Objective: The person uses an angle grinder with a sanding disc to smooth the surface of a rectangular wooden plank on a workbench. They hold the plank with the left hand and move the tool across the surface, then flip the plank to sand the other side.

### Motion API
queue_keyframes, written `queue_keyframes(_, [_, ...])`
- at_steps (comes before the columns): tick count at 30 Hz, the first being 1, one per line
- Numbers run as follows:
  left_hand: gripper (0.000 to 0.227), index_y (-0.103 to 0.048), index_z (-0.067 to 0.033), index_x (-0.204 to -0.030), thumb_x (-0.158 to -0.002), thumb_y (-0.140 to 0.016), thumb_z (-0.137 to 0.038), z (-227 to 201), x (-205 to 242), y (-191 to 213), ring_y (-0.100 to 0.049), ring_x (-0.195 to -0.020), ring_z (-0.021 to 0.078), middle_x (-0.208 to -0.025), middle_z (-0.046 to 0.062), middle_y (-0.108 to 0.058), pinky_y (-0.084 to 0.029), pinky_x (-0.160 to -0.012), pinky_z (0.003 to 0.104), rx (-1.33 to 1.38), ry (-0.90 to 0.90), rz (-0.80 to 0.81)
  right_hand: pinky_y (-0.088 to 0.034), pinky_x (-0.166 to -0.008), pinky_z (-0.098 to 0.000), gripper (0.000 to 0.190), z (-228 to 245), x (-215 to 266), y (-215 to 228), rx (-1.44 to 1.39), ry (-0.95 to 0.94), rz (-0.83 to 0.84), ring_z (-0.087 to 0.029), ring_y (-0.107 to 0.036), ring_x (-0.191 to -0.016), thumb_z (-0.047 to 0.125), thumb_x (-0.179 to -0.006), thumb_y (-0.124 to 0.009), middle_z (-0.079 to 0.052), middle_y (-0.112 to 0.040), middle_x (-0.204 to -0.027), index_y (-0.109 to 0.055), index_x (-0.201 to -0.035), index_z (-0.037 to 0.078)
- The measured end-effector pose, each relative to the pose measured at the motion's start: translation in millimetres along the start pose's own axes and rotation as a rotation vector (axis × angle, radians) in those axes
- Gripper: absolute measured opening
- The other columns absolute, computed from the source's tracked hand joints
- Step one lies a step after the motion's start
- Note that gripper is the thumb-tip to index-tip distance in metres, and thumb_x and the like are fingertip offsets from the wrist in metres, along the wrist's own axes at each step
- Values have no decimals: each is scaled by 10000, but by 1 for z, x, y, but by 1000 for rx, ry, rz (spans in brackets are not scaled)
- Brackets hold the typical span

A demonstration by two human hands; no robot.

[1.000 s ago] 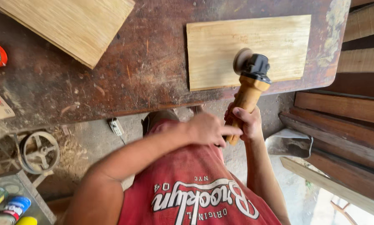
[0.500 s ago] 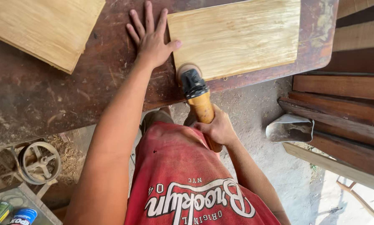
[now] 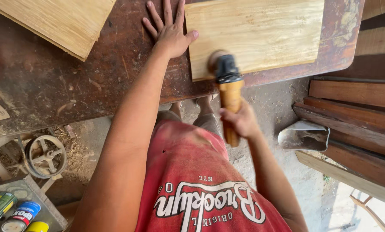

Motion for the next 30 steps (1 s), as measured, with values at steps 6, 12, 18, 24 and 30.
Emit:
queue_keyframes(6, [992, 10, -271, -1720, -995, -560, -639, -5, -10, -7, 306, -1501, 516, -1700, 119, 272, 170, -1186, 763, -19, 7, 51, -571, -827, -347, 492, 19, 2, -34, 309, 40, 0, -188, -717, -883, 221, -779, -840, -72, -746, -970, -646, -1197, 47])
queue_keyframes(12, [1097, 32, -213, -1712, -932, -553, -714, -5, -14, -5, 347, -1450, 521, -1665, 144, 316, 194, -1146, 785, -52, 40, 84, -590, -700, -351, 422, 1, 3, 35, 31, -44, -140, -187, -681, -759, 208, -796, -816, -93, -706, -903, -620, -1121, 24])
queue_keyframes(18, [1152, 29, -186, -1709, -890, -556, -747, -10, -11, -1, 364, -1447, 519, -1672, 148, 321, 202, -1142, 773, -47, 45, 83, -614, -648, -356, 406, -28, 3, 118, -181, -86, -279, -201, -686, -691, 163, -805, -785, -86, -671, -847, -561, -1112, 18])
queue_keyframes(24, [1148, 41, -187, -1712, -897, -549, -740, -10, -11, -1, 354, -1469, 518, -1676, 150, 328, 190, -1164, 759, -76, 60, 80, -599, -661, -368, 363, -44, -2, 183, -285, -42, -334, -210, -669, -704, 135, -846, -764, -98, -666, -862, -559, -1114, 2])
queue_keyframes(30, [1149, 77, -192, -1708, -905, -528, -750, -7, -14, -4, 356, -1469, 529, -1675, 153, 343, 179, -1168, 762, -109, 77, 99, -598, -624, -374, 331, -41, 2, 223, -432, -75, -404, -202, -662, -686, 183, -860, -726, -88, -655, -820, -551, -1112, 58])
Point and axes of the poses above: each hand's wrist, its own x-axis away from the middle knuckle, its own y-axis out of the back of the hand, z = x × y, the point moved 4 cm from there along -x, towards the middle knuckle
